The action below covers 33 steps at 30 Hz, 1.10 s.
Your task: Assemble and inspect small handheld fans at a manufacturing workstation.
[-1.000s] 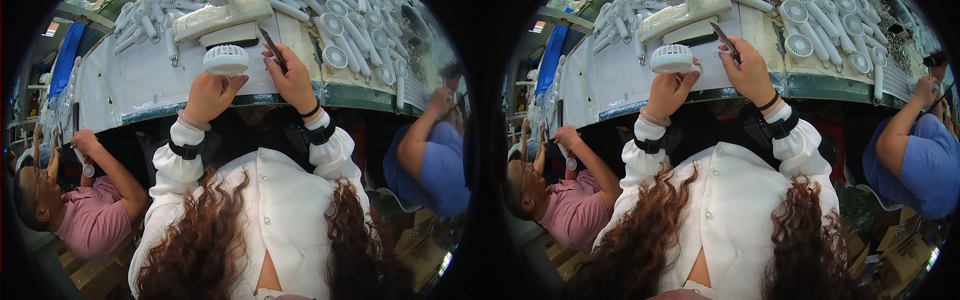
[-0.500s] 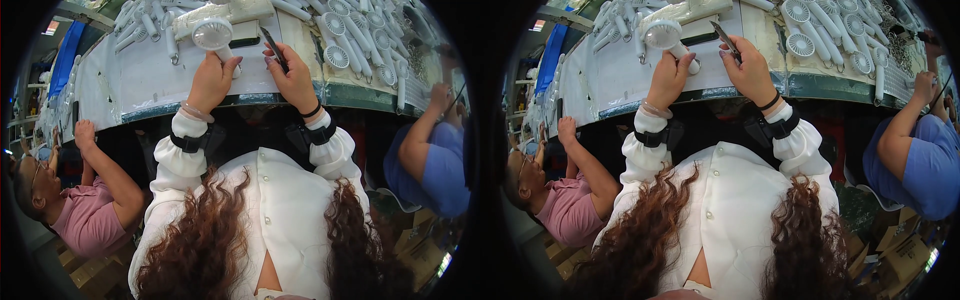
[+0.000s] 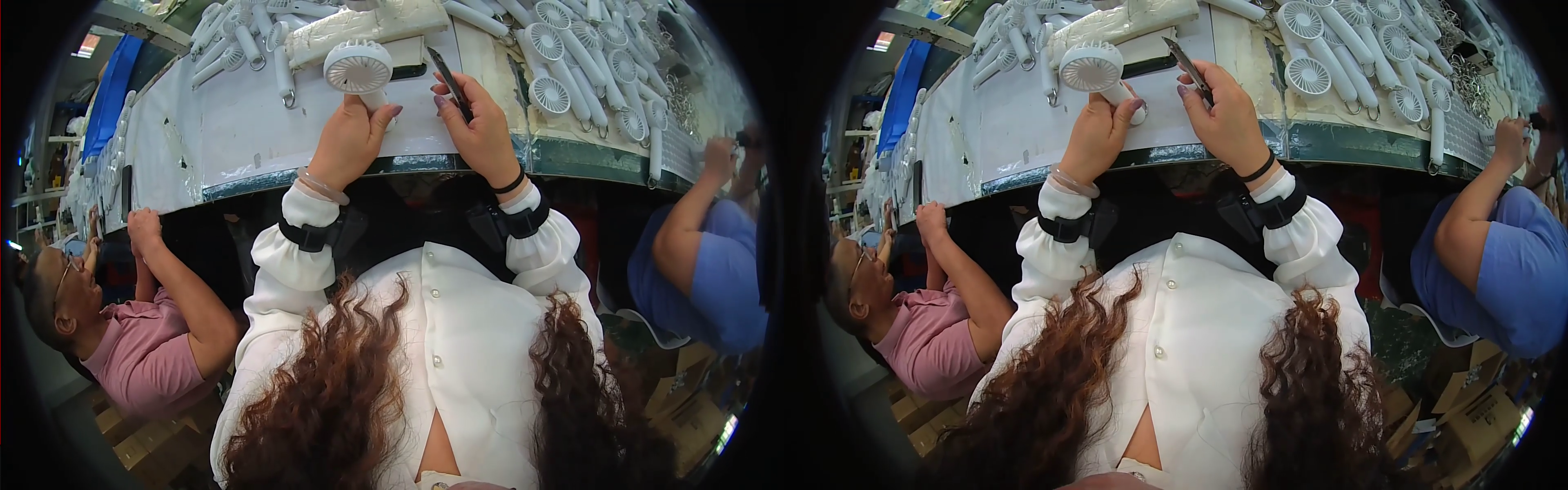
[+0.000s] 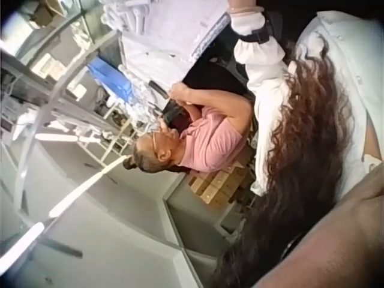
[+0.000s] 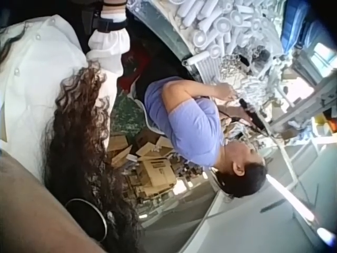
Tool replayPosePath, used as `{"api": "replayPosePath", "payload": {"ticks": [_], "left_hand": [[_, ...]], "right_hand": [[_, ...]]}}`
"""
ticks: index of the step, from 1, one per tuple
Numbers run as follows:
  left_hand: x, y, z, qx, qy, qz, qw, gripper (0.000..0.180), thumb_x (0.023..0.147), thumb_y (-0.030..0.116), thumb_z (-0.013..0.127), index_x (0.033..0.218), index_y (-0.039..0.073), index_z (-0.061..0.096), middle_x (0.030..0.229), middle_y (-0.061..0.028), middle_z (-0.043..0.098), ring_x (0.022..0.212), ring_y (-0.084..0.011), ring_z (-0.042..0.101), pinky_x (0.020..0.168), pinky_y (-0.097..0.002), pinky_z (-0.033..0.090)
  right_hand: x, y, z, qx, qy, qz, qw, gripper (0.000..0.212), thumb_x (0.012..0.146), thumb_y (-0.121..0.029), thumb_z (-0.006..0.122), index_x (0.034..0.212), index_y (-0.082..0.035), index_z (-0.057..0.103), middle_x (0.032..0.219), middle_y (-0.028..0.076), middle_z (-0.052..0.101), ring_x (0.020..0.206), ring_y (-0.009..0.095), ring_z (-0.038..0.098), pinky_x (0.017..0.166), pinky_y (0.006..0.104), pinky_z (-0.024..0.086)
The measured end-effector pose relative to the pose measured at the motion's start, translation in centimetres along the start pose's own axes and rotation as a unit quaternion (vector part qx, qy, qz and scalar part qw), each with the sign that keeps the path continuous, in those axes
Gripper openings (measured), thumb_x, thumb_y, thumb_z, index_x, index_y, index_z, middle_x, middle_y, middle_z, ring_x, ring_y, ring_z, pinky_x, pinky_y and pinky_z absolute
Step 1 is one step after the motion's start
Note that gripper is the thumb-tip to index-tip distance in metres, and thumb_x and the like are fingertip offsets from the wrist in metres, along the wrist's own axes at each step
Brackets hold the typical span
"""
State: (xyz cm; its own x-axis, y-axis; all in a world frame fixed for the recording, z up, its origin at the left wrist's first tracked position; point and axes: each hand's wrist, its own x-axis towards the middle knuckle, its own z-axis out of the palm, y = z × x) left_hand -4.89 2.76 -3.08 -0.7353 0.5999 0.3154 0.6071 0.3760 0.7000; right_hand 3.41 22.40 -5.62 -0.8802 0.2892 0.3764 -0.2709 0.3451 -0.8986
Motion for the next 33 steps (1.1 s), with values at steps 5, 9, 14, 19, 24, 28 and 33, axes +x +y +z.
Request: {"api": "replayPosePath", "payload": {"ticks": [5,9,14,19,24,28,33], "left_hand": [[-0.1,0.3,-0.4,-0.019,-0.019,-0.023,0.999,0.043,0.101,0.036,0.06,0.116,-0.003,0.051,0.093,-0.0215,0.068,0.084,-0.0421,0.065,0.074,-0.0447,0.051],[-0.4,0.4,-0.7,-0.028,-0.025,-0.015,0.999,0.041,0.101,0.036,0.06,0.111,-0.003,0.055,0.092,-0.02,0.068,0.083,-0.0405,0.065,0.074,-0.0431,0.051],[-0.8,1.0,-1.3,0.006,-0.041,-0.049,0.998,0.043,0.098,0.038,0.065,0.109,-0.003,0.058,0.09,-0.0165,0.068,0.084,-0.0346,0.066,0.076,-0.0395,0.051],[-0.7,0.9,-0.9,0.0,0.043,0.048,0.998,0.041,0.09,0.035,0.077,0.107,0.0,0.062,0.088,-0.0095,0.069,0.084,-0.0235,0.067,0.075,-0.034,0.052],[0.5,1.7,1.0,-0.315,0.125,-0.015,0.941,0.034,0.085,0.028,0.083,0.102,0.004,0.065,0.087,-0.0048,0.069,0.081,-0.0159,0.065,0.072,-0.0297,0.052],[1.2,1.9,1.0,-0.364,0.09,-0.062,0.925,0.03,0.085,0.024,0.084,0.098,0.004,0.066,0.087,-0.0036,0.068,0.079,-0.0112,0.063,0.069,-0.0264,0.051],[2.7,2.8,1.6,-0.244,0.101,-0.126,0.956,0.028,0.085,0.025,0.083,0.092,0.003,0.067,0.077,-0.0017,0.067,0.07,-0.0098,0.061,0.064,-0.0252,0.048]], "right_hand": [[0.1,-0.2,0.0,0.003,-0.005,0.007,1.0,0.033,0.099,-0.009,0.062,0.131,0.0,0.057,0.11,0.008,0.069,0.092,0.011,0.065,0.083,0.0257,0.053],[0.0,-0.4,-0.1,-0.005,-0.007,0.012,1.0,0.033,0.099,-0.009,0.062,0.131,0.0,0.057,0.11,0.008,0.069,0.09,0.011,0.064,0.083,0.0257,0.053],[0.1,-0.3,-0.1,-0.005,-0.007,0.007,1.0,0.033,0.099,-0.009,0.062,0.13,0.0,0.057,0.108,0.007,0.069,0.088,0.011,0.064,0.083,0.0254,0.052],[0.0,-0.4,-0.1,-0.004,-0.008,0.003,1.0,0.033,0.099,-0.009,0.062,0.131,-0.001,0.058,0.108,0.007,0.07,0.087,0.011,0.063,0.083,0.0253,0.052],[0.0,-0.2,-0.1,0.004,0.004,-0.008,1.0,0.032,0.099,-0.009,0.062,0.13,-0.001,0.058,0.108,0.007,0.07,0.089,0.01,0.064,0.083,0.025,0.052],[0.0,-0.1,-0.1,0.027,0.013,-0.006,1.0,0.031,0.1,-0.008,0.061,0.129,-0.001,0.059,0.108,0.007,0.07,0.09,0.01,0.065,0.082,0.0249,0.053],[-0.1,-0.5,-0.3,0.04,0.012,0.011,0.999,0.029,0.1,-0.008,0.06,0.129,0.0,0.059,0.108,0.006,0.07,0.092,0.01,0.065,0.081,0.0249,0.054]]}}
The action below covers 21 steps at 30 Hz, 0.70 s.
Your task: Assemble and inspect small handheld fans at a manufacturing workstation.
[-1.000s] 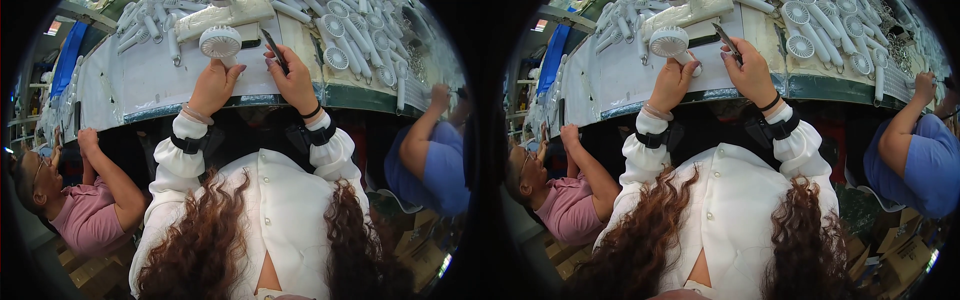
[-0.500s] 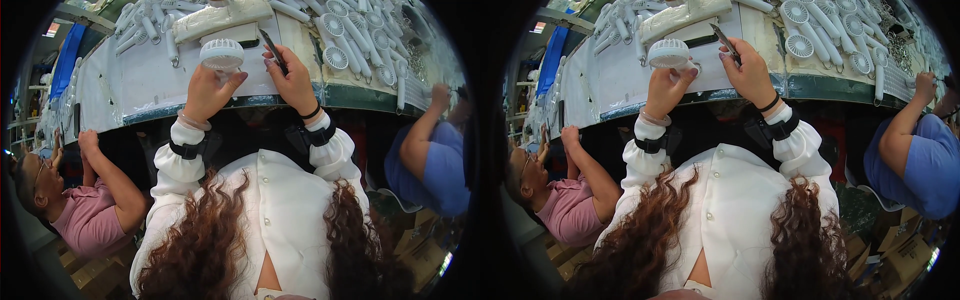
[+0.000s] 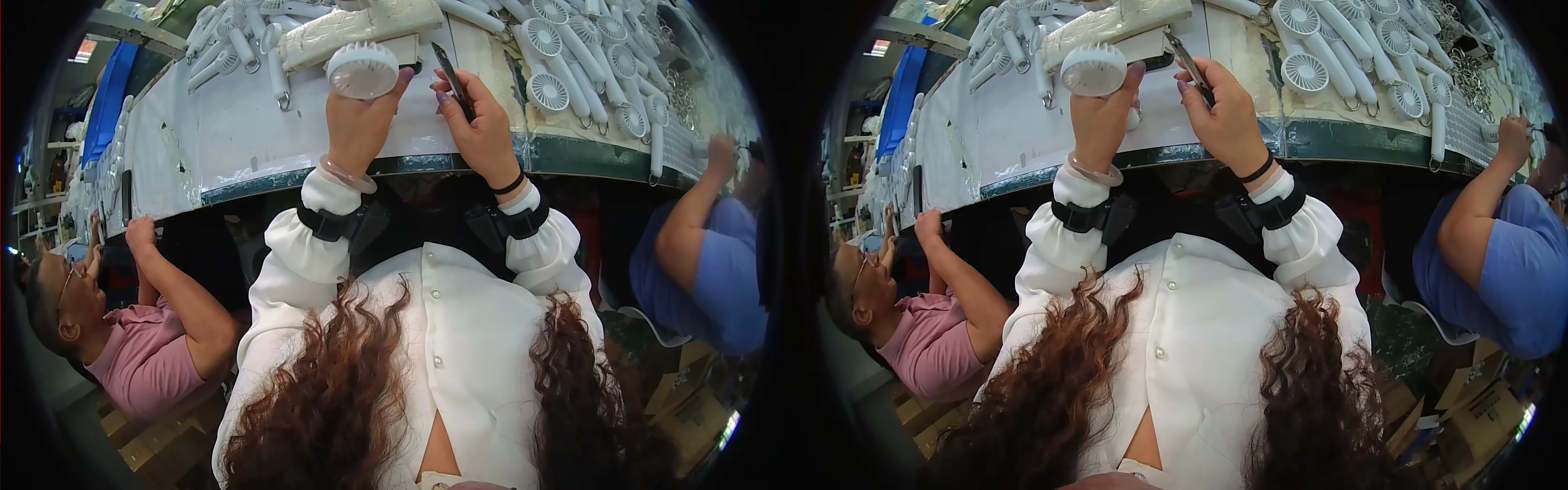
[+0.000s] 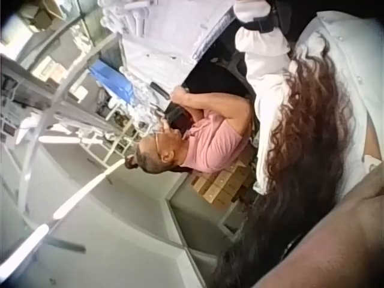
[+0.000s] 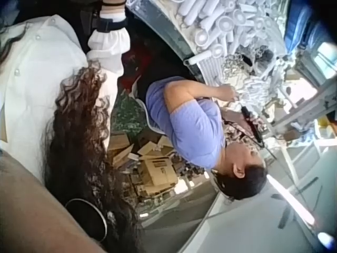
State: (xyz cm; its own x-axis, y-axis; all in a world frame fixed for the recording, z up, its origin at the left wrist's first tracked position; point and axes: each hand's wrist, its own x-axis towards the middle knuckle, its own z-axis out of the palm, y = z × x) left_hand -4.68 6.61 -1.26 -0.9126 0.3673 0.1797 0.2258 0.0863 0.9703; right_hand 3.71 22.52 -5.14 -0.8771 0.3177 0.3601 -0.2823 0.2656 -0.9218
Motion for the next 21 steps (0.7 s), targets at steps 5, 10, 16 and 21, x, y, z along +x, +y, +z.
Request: {"api": "replayPosePath", "payload": {"ticks": [5,10,16,21], "left_hand": [[2.0,-1.0,0.9,0.006,0.031,0.032,0.999,0.028,0.086,0.026,0.082,0.092,0.002,0.068,0.07,0.0,0.065,0.061,-0.0097,0.058,0.058,-0.026,0.046],[2.8,-1.4,0.3,-0.072,0.008,-0.014,0.997,0.029,0.086,0.027,0.081,0.096,0.002,0.068,0.071,-0.0005,0.066,0.06,-0.0104,0.058,0.056,-0.0276,0.046],[2.8,-2.2,1.2,-0.036,0.057,0.036,0.997,0.028,0.087,0.026,0.081,0.093,0.002,0.068,0.071,-0.0004,0.065,0.06,-0.0106,0.058,0.055,-0.0279,0.046],[1.1,-1.4,0.7,-0.033,0.079,0.034,0.996,0.028,0.086,0.026,0.081,0.09,0.001,0.068,0.073,-0.0007,0.066,0.065,-0.0109,0.059,0.059,-0.0278,0.047]], "right_hand": [[0.0,-0.1,0.3,0.032,0.02,0.009,0.999,0.028,0.101,-0.007,0.059,0.128,0.0,0.059,0.106,0.006,0.069,0.092,0.01,0.065,0.081,0.0242,0.054],[0.3,-0.2,0.1,0.016,0.015,0.033,0.999,0.028,0.101,-0.007,0.058,0.128,0.0,0.059,0.106,0.006,0.069,0.092,0.009,0.065,0.081,0.0237,0.053],[0.4,0.1,0.1,0.015,0.021,0.023,0.999,0.028,0.1,-0.007,0.058,0.127,0.0,0.059,0.105,0.006,0.069,0.089,0.008,0.064,0.08,0.0232,0.053],[-0.1,0.2,0.3,0.017,0.025,0.008,1.0,0.028,0.1,-0.007,0.059,0.127,-0.001,0.059,0.104,0.005,0.07,0.087,0.008,0.064,0.078,0.0225,0.052]]}}
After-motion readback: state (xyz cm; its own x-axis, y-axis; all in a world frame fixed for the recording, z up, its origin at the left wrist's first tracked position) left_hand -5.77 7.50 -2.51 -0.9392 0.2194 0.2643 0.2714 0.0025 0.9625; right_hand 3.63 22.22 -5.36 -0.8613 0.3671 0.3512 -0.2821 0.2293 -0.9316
